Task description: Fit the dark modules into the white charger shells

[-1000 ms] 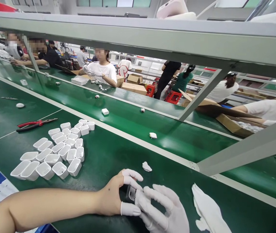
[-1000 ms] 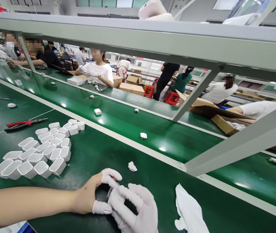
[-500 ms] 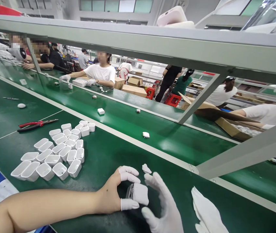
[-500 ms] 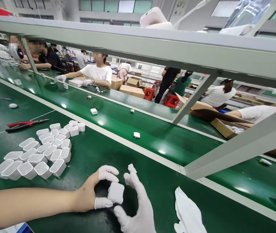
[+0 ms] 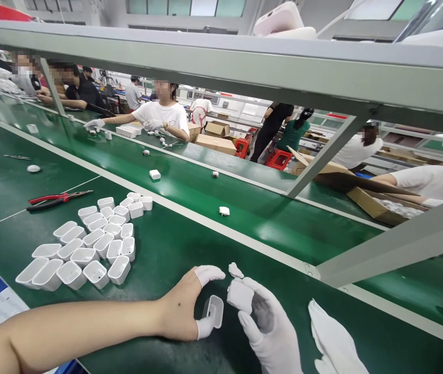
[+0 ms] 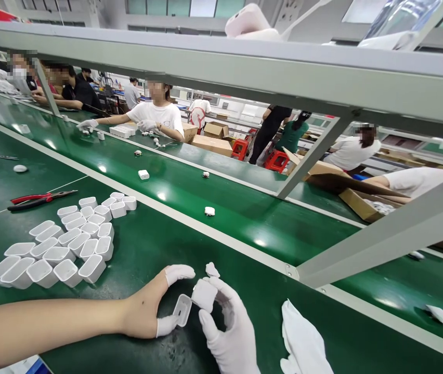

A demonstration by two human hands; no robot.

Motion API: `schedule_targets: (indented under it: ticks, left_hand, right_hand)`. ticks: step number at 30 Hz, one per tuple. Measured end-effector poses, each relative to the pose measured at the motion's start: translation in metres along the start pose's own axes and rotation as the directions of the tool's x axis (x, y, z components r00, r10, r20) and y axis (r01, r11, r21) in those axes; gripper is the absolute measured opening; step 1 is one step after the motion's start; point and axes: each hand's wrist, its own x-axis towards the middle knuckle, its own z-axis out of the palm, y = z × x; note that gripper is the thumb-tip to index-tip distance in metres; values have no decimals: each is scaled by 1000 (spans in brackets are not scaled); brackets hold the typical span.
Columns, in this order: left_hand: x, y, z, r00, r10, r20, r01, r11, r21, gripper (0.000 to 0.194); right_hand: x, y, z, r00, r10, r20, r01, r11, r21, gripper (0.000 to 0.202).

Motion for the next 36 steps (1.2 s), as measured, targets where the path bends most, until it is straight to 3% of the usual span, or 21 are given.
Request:
schedule_targets:
  ticks: [5,10,13,17,21,24,27,30,33,36]
  left_hand:
    - [4,-2,1,990,-109,93,93,983,160,39]
    - [3,-6,6,976,-150,158,78,917,390,58]
    - [3,-6,7,963,-222,151,121,862,492,53]
    - [4,-3,5,949,-232,215,117,890,441,54]
    - [3,-2,5,954,-192,228,92,917,388,34]
    - [2,-5,7,962,-181,203,97,925,366,33]
    - [2,-7,8,969,-171,179,95,925,368,33]
    - [3,-7,9,973,-159,170,82,919,386,29]
    - [2,-6,9,973,-150,174,73,921,384,26]
    - [2,-6,9,974,-148,172,71,920,385,26]
  right_hand:
    - [-2,5,-3,996,17,85,-6,992,-122,44]
    - [-5,2,-1,991,112,69,-108,992,-61,45]
    - [-5,-3,2,980,190,53,-192,980,46,43]
    - [-1,-7,7,953,300,39,-302,936,183,43]
    - [-1,-2,8,948,315,43,-318,930,182,45]
    - [-5,4,6,968,238,82,-242,969,44,43]
    - [-8,6,4,990,21,137,-6,994,-106,42]
    - [-7,2,4,970,-171,173,200,964,-174,42]
    - [-6,-2,4,952,-241,187,274,945,-178,41]
    - [-5,-1,5,957,-225,182,260,946,-194,40]
